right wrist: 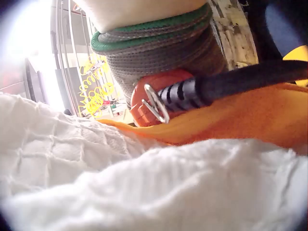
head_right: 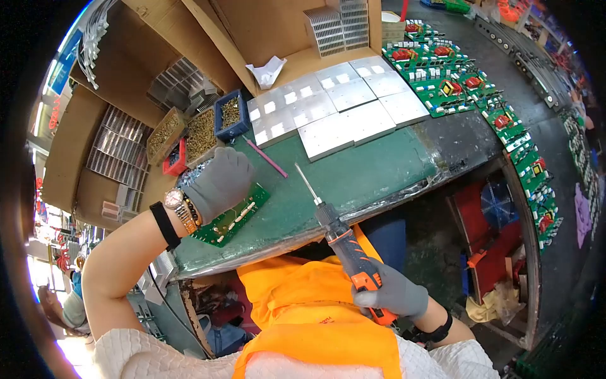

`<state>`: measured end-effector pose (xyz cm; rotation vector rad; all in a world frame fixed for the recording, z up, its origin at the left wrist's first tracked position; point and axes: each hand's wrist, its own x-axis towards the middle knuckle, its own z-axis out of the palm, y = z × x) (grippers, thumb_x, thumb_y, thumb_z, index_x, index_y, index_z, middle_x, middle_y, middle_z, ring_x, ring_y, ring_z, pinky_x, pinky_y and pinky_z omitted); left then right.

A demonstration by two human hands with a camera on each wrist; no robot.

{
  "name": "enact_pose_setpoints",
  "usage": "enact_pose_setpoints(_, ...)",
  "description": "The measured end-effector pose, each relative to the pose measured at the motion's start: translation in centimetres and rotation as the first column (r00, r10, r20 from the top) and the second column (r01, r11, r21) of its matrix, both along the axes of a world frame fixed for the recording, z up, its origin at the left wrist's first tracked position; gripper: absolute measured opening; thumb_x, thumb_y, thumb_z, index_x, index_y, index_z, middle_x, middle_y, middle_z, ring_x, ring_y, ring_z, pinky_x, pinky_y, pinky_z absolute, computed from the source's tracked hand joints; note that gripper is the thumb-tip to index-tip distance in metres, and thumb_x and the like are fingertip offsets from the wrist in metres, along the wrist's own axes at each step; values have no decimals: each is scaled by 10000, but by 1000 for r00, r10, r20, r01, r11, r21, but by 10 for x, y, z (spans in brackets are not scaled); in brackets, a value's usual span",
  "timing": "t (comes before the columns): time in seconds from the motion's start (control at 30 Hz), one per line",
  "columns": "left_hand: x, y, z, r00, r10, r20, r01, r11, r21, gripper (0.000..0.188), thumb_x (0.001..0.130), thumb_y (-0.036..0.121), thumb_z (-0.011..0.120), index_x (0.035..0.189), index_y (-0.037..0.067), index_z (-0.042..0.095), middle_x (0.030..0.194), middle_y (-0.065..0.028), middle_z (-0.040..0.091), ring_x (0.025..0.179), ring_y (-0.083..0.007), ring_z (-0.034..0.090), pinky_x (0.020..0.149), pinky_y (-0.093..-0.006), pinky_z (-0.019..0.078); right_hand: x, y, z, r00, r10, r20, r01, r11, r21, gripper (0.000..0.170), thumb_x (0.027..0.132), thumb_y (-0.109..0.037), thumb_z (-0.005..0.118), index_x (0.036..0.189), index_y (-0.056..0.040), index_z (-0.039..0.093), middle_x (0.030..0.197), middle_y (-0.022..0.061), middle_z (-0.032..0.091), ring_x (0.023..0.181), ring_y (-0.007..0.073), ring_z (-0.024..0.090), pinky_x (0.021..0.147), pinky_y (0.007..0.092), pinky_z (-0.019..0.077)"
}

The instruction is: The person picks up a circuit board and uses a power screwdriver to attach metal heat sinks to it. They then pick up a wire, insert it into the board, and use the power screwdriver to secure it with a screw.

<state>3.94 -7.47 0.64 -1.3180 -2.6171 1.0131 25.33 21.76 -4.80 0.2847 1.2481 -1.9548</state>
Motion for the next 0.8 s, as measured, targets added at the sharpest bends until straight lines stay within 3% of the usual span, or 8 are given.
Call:
enact_pose_setpoints(0.1,4,-9,17,982,-183,-42,187,977,104,79,757,148,602,796,95,645,808,-75,597,817,-228,615,649,-360,445,2,-2,-10,999,22,-39,-22,1000,18,602,688,-141,730,1198,-50,423,812,65,594,639,145,592,595,273,489)
enact_pose_setpoints(0.3,71,-59,39,991,110,-79,-17,685,729,228,720,79,650,943,75,600,937,-100,606,854,-321,594,739,-400,495,0,5,-14,999,12,-47,-12,1000,-8,515,706,-102,710,1154,-50,461,814,43,596,645,133,592,593,276,495)
enact_pose_setpoints(0.43,156,-92,12,943,262,203,-331,786,523,215,722,117,650,924,85,585,830,-103,578,745,-310,583,647,-417,478,-3,9,-15,1000,12,-10,-12,1000,11,659,678,-147,735,1255,-64,428,833,59,606,658,144,597,582,276,498)
enact_pose_setpoints(0.5,187,-121,-15,546,700,460,-781,624,-21,225,745,120,643,965,84,607,872,-107,604,777,-312,599,669,-414,485,-5,9,-17,1000,7,-13,-7,999,-31,666,694,-196,750,1264,-68,429,844,61,604,658,144,599,578,284,504)
enact_pose_setpoints(0.6,215,-151,-23,273,815,512,-827,471,-308,213,784,103,608,995,89,627,941,-122,624,862,-310,615,737,-409,497,-10,5,-23,1000,-14,-10,13,990,-137,685,736,-320,758,1282,-71,429,863,65,601,654,142,600,572,295,513)
enact_pose_setpoints(0.63,215,-159,-20,268,816,512,-832,464,-304,213,784,103,608,995,89,627,941,-122,624,862,-310,615,737,-409,497,-11,3,-23,999,-39,7,39,978,-203,702,762,-395,752,1292,-69,426,871,68,599,650,140,599,570,299,517)
enact_pose_setpoints(0.7,208,-168,-12,599,702,386,-798,479,366,200,835,110,589,1028,76,625,1042,-143,626,958,-321,608,811,-407,491,-19,-4,-18,999,-19,-31,13,987,-163,716,778,-450,729,1301,-69,422,870,72,598,647,142,600,569,296,519)
enact_pose_setpoints(0.8,160,-145,20,860,500,99,-348,435,831,231,850,147,618,1061,54,605,1047,-157,604,959,-351,586,818,-434,472,-29,-19,-12,994,19,-104,-32,992,-124,637,830,-428,664,1286,-64,410,856,71,592,627,145,596,559,288,514)
